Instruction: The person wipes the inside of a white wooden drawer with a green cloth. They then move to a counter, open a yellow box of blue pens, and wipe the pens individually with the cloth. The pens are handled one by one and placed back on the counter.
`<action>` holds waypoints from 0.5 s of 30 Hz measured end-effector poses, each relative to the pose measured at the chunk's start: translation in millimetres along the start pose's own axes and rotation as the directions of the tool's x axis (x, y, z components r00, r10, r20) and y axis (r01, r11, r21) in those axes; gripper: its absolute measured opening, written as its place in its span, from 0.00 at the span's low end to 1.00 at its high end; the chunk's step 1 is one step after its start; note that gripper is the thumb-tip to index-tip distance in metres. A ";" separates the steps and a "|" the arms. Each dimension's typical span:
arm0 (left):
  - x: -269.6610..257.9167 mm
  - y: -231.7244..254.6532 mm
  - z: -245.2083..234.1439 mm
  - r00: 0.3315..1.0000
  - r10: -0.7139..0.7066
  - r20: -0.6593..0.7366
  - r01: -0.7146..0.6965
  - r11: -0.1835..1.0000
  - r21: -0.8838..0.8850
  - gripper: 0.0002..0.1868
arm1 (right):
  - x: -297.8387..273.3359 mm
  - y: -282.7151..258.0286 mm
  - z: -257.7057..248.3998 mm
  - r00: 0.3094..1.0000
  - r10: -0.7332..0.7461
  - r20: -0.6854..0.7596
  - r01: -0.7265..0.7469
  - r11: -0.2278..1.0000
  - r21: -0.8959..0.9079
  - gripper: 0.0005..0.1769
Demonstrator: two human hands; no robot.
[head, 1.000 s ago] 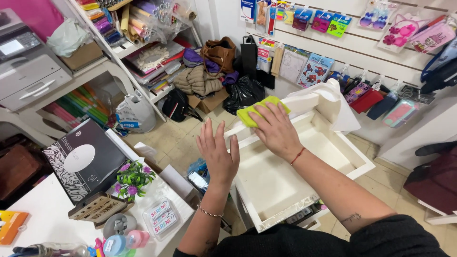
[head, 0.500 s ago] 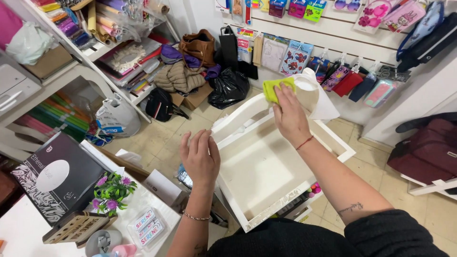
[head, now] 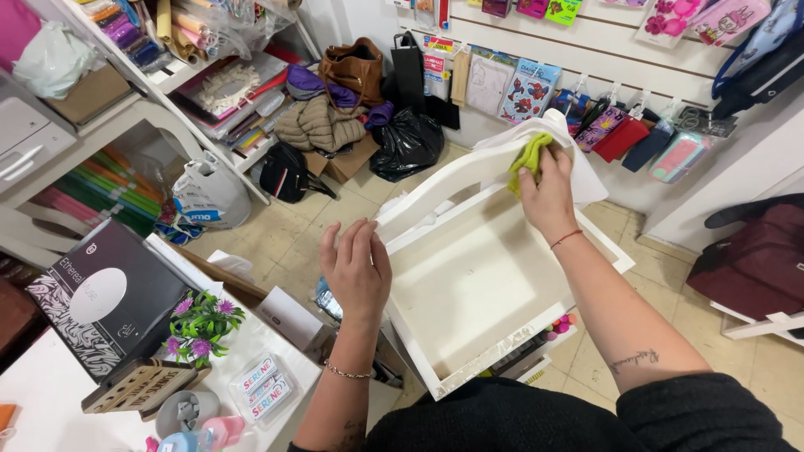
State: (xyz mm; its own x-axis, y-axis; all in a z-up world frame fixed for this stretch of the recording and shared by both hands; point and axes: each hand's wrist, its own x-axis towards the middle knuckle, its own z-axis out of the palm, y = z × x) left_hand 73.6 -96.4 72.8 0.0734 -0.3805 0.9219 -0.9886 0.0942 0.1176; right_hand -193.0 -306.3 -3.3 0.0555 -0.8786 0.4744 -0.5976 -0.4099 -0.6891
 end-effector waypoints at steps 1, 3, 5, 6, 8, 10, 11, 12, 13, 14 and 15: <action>-4.0 -2.0 2.8 1.000 -0.001 0.003 0.001 1.000 -0.001 0.07 | -1.9 -1.5 5.9 1.000 0.003 0.002 -0.003 1.000 -0.001 0.35; -10.9 -6.1 9.2 0.999 -0.041 -0.005 0.041 0.999 -0.010 0.09 | -3.5 -5.3 17.5 1.000 0.001 -0.018 -0.002 0.999 -0.035 0.38; -20.3 -9.6 18.7 0.997 -0.078 0.001 0.078 0.997 -0.020 0.12 | -23.4 -54.0 5.2 0.997 0.025 0.070 -0.025 1.000 0.002 0.39; -25.4 -11.4 22.9 0.994 -0.113 0.008 0.113 0.993 -0.029 0.15 | -34.1 -78.4 -0.9 0.986 0.046 0.157 -0.052 0.998 0.038 0.40; -31.4 -11.1 24.2 0.983 -0.181 0.019 0.182 0.979 -0.096 0.18 | -17.0 -43.5 4.2 0.993 0.038 0.113 -0.052 0.992 0.116 0.40; -34.8 -8.4 20.9 0.968 -0.251 0.027 0.252 0.955 -0.158 0.21 | -4.4 -17.1 8.4 0.997 0.026 0.068 -0.039 0.980 0.194 0.41; -33.6 -6.2 16.7 0.937 -0.342 0.069 0.347 0.894 -0.282 0.22 | 0.0 -8.6 9.9 0.999 0.048 0.017 -0.051 0.982 0.184 0.40; -32.3 -4.1 12.4 0.898 -0.423 0.121 0.435 0.808 -0.397 0.23 | 4.5 -0.4 11.4 0.997 0.070 -0.034 -0.063 0.983 0.175 0.39; -37.0 -5.6 13.7 0.897 -0.425 0.119 0.436 0.809 -0.394 0.23 | -1.9 -20.9 14.2 0.997 0.067 -0.031 -0.060 0.982 0.177 0.39; -41.8 -7.2 14.9 0.852 -0.492 0.179 0.512 0.710 -0.484 0.25 | -8.6 -41.2 16.8 0.998 0.041 -0.037 -0.031 0.972 0.232 0.34; -47.0 -7.8 15.9 0.799 -0.548 0.247 0.579 0.592 -0.561 0.28 | -15.8 -61.2 18.6 0.999 0.016 -0.043 -0.003 0.959 0.284 0.29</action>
State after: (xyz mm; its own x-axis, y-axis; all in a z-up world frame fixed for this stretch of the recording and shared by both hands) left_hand 75.8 -93.9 22.7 0.5680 -0.5826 0.5814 -0.4689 0.3515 0.8103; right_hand -142.5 -271.8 21.2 0.0115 -0.8736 0.4865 -0.3460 -0.4599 -0.8178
